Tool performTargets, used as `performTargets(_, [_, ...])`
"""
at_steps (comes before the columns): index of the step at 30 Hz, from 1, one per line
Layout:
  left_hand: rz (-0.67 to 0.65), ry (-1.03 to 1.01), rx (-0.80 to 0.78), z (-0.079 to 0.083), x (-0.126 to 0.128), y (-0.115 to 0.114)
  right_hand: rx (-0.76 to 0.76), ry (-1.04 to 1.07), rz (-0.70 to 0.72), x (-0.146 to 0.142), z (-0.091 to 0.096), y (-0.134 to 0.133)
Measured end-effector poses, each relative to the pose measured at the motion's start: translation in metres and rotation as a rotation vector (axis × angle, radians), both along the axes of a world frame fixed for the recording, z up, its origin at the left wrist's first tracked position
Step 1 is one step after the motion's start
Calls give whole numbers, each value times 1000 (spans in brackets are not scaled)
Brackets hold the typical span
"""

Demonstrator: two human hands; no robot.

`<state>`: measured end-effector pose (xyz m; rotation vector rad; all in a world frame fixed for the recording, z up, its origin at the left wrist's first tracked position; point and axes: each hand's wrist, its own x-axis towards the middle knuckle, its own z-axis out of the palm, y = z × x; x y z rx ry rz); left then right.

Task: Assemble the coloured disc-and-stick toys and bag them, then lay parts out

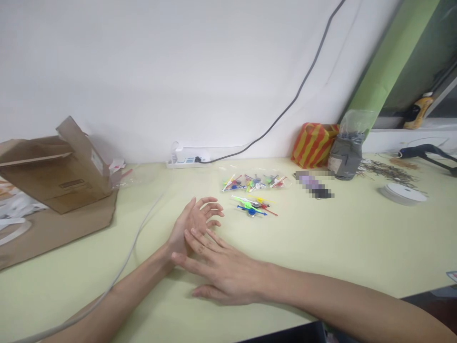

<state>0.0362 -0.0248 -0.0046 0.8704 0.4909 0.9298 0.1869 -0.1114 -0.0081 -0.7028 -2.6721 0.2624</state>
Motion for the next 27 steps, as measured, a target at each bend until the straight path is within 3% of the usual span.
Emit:
performTargets(5, [182, 233, 91, -4, -3, 3, 164, -67, 22, 19, 6, 12])
performTargets(11, [249, 448, 180, -3, -7, 4, 196, -74, -423, 77, 0, 60])
performTargets(13, [252, 501, 177, -2, -9, 4, 164, -85, -495, 96, -4, 72])
performTargets(17, [243, 512, 202, -1, -12, 3, 125, -85, -512, 115, -6, 80])
performTargets(27, [214, 453, 148, 3, -12, 2, 123, -47, -562, 118, -4, 83])
